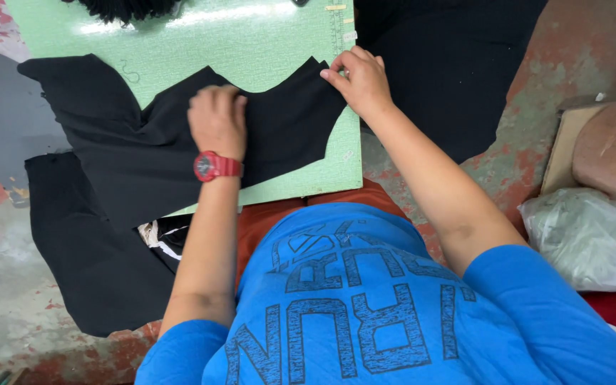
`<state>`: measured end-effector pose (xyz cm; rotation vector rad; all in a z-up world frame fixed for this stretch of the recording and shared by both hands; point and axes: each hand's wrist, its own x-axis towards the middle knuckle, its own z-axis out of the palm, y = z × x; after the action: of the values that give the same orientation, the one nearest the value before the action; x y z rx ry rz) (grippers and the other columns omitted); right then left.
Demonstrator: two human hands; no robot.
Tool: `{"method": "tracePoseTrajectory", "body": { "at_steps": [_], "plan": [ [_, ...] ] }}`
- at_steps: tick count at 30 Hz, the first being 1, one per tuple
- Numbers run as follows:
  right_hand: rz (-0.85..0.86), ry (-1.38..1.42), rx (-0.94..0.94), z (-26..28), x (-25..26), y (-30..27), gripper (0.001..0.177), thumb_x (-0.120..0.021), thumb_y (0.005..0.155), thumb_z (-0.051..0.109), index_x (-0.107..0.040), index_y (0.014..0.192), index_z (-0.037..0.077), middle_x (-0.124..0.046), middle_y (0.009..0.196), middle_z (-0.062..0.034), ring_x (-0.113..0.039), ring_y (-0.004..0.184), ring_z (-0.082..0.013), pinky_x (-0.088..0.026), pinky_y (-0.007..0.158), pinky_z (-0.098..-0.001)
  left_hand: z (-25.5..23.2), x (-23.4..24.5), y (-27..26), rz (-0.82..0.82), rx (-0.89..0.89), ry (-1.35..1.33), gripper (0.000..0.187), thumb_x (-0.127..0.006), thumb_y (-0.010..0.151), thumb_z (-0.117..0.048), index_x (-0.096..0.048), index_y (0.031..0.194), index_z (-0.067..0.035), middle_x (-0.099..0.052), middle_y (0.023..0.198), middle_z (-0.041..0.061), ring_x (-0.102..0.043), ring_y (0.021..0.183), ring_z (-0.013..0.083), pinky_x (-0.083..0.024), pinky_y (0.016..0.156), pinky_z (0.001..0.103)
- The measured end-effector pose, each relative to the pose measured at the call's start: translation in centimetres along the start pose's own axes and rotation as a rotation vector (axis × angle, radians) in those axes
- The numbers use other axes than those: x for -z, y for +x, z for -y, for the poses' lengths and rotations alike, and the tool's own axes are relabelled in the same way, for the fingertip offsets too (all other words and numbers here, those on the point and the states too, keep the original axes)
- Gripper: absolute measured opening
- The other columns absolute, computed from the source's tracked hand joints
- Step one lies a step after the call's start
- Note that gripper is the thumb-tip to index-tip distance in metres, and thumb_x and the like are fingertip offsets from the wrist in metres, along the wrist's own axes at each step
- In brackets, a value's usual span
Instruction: The person places a cardboard pattern on a black fabric piece laid on a green cutting mat. They use a white marking tool to trace the pattern's outline onto the fabric. After marking, the person removes the pattern and lifts the marked fabric piece, placing it aside before repeating the process with another piece of fabric.
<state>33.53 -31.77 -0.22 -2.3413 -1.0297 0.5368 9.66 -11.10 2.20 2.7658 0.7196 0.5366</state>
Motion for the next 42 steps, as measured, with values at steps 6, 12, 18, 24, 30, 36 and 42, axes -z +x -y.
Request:
{"method": "tracePoseTrajectory", "body": {
  "at_steps": [6,12,18,24,30,36,42],
  "plan": [
    [-0.018,0.135,0.01,0.4,0.2,0.3,0.009,-0.075,0.096,0.03,-0.069,0.096,0.023,-0.055,0.09,0.0065,-0.058,0.085,-0.0165,-0.036,0.088,-0.0377,5.8,-0.6,-0.4,-0.042,0.279,0.169,0.025,-0.075,0.099,-0.03,-0.069,0.118,-0.015,-0.06,0.111,0.011,-0.057,0.094,0.0333,-0.049,0.073,0.046],
    [-0.059,0.304,0.092,0.1,-0.5,0.8,0.006,-0.073,0.098,0.024,-0.07,0.098,0.02,-0.054,0.094,0.004,-0.058,0.084,-0.0143,-0.041,0.083,-0.0346,7.0,-0.5,-1.0,-0.142,0.269,-0.013,0.004,-0.075,0.098,-0.016,-0.072,0.099,-0.014,-0.061,0.096,0.008,-0.057,0.083,0.0312,-0.047,0.077,0.043],
    [-0.088,0.157,0.041,0.5,-1.1,1.2,0.006,-0.07,0.098,0.026,-0.066,0.097,0.021,-0.054,0.095,0.0051,-0.059,0.089,-0.0173,-0.036,0.088,-0.0403,7.0,-0.3,-1.6,-0.218,0.2,-0.037,0.01,-0.081,0.096,-0.013,-0.078,0.106,-0.011,-0.06,0.101,0.007,-0.06,0.087,0.0284,-0.054,0.079,0.041],
    [-0.036,0.098,0.02,0.5,-0.8,1.1,0.009,-0.072,0.097,0.028,-0.067,0.097,0.02,-0.054,0.095,0.0038,-0.058,0.089,-0.0184,-0.036,0.087,-0.0399,7.8,-0.3,-1.1,-0.17,0.176,-0.059,0.02,-0.083,0.096,-0.019,-0.072,0.111,-0.011,-0.062,0.102,0.01,-0.06,0.088,0.0303,-0.05,0.08,0.043],
    [-0.007,0.065,0.017,0.9,-0.5,0.9,0.009,-0.073,0.097,0.028,-0.068,0.098,0.021,-0.054,0.095,0.0031,-0.058,0.093,-0.0202,-0.036,0.089,-0.0403,7.9,-0.3,-0.1,-0.097,0.148,0.011,0.012,-0.082,0.094,-0.023,-0.075,0.102,-0.018,-0.059,0.096,0.004,-0.057,0.084,0.0278,-0.044,0.072,0.043],
    [-0.07,0.122,0.179,0.3,-0.2,0.4,0.009,-0.07,0.098,0.024,-0.066,0.096,0.016,-0.063,0.099,0.0001,-0.061,0.094,-0.0235,-0.04,0.086,-0.0404,8.4,0.1,0.5,0.019,0.296,0.005,0.034,-0.088,0.085,-0.033,-0.071,0.111,-0.02,-0.063,0.104,0.007,-0.06,0.095,0.0338,-0.043,0.077,0.049],
    [-0.016,0.307,0.102,0.6,-0.6,0.0,0.011,-0.067,0.103,0.022,-0.064,0.102,0.011,-0.066,0.091,-0.002,-0.061,0.079,-0.0155,-0.046,0.071,-0.0309,9.8,-0.2,1.4,0.16,0.322,0.047,0.032,-0.088,0.081,-0.044,-0.07,0.101,-0.025,-0.065,0.101,0.004,-0.061,0.094,0.0308,-0.038,0.079,0.051]
  ]
}}
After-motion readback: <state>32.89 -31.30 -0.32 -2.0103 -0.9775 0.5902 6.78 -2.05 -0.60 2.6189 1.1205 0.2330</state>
